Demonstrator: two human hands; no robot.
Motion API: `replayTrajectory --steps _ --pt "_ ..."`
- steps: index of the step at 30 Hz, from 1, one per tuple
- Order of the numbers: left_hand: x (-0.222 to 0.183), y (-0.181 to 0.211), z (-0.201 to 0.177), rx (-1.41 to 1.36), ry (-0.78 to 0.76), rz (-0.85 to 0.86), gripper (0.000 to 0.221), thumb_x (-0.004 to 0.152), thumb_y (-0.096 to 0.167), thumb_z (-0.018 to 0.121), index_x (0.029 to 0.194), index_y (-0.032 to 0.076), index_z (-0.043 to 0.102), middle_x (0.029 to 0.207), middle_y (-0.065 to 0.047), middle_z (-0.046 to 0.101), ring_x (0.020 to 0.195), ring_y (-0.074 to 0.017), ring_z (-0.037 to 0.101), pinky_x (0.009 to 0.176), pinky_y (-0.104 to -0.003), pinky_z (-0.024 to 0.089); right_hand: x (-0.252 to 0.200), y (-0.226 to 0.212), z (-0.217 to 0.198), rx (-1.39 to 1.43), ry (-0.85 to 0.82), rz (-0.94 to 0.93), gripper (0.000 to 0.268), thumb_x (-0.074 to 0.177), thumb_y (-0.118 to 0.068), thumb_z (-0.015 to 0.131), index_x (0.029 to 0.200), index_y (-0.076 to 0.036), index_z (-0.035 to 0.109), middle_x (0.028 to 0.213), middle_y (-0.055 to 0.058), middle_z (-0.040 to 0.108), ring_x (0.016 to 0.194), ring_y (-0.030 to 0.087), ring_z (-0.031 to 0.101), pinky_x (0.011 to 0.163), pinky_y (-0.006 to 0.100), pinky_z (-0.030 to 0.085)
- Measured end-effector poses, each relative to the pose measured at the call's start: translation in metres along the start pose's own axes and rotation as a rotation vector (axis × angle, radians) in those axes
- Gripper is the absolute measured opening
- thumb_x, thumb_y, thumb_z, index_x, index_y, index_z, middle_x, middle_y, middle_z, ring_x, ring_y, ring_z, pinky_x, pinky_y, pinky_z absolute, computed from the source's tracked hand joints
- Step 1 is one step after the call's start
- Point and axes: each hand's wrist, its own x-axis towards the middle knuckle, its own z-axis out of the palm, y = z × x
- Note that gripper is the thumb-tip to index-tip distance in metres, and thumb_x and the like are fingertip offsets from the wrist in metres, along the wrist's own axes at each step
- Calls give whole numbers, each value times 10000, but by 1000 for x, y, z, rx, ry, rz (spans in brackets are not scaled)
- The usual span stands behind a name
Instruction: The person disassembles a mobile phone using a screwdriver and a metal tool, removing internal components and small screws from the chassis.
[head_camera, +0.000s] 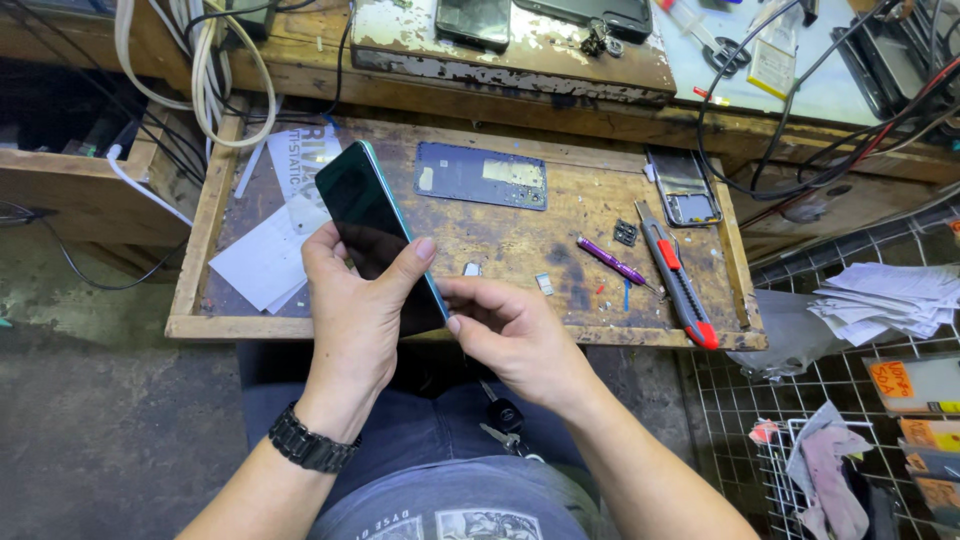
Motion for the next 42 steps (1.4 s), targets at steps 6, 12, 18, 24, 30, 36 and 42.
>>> replayTrajectory --steps 6,12,18,24,30,36,42 --pt "-2 2 -2 191 -14 39 692 821 147 874 1292 -30 400 1073 -55 587 932 -109 602 809 -246 542 -2 0 5 10 25 -14 356 962 -15 627 1315 31 640 1074 24 677 955 75 609 853 244 520" --pt "-6 2 -4 260 -37 113 729 845 186 867 1343 -34 383 1139 -71 591 984 -113 602 859 -248 538 -7 -8 10 -76 21 24 347 965 -31 590 1306 25 619 1043 23 656 940 77 605 839 237 525" --pt "-5 4 -4 304 -57 171 745 875 235 860 1365 -50 376 1224 -87 597 1093 -123 600 956 -257 517 -7 -15 16 -96 28 -15 328 975 -31 579 1295 33 615 1025 29 639 928 80 587 833 230 514" --pt "-5 6 -3 309 -57 122 739 882 248 847 1376 -56 388 1186 -108 597 1053 -138 589 939 -262 513 -6 -19 21 -94 51 -19 308 961 -23 576 1259 41 622 1026 34 646 943 80 591 838 228 516" --pt "-5 8 -2 375 -39 140 731 878 275 846 1358 -59 408 1175 -100 607 1042 -141 591 928 -273 517 -5 -18 19 -143 46 -24 298 959 -26 575 1242 47 637 1011 40 648 932 78 584 827 226 513" --pt "-5 6 -2 439 -51 190 750 885 314 840 1358 -68 401 1232 -125 618 1106 -167 621 963 -290 526 2 -16 6 -35 -44 30 311 952 -29 581 1250 47 626 1004 26 619 898 85 579 806 225 504" --pt "-6 1 -3 571 -48 344 828 910 322 869 1407 -111 367 1333 -218 589 1246 -266 589 1066 -373 475 4 -18 -4 -73 -141 51 342 949 -48 575 1275 43 621 1003 20 610 906 83 593 823 222 509"
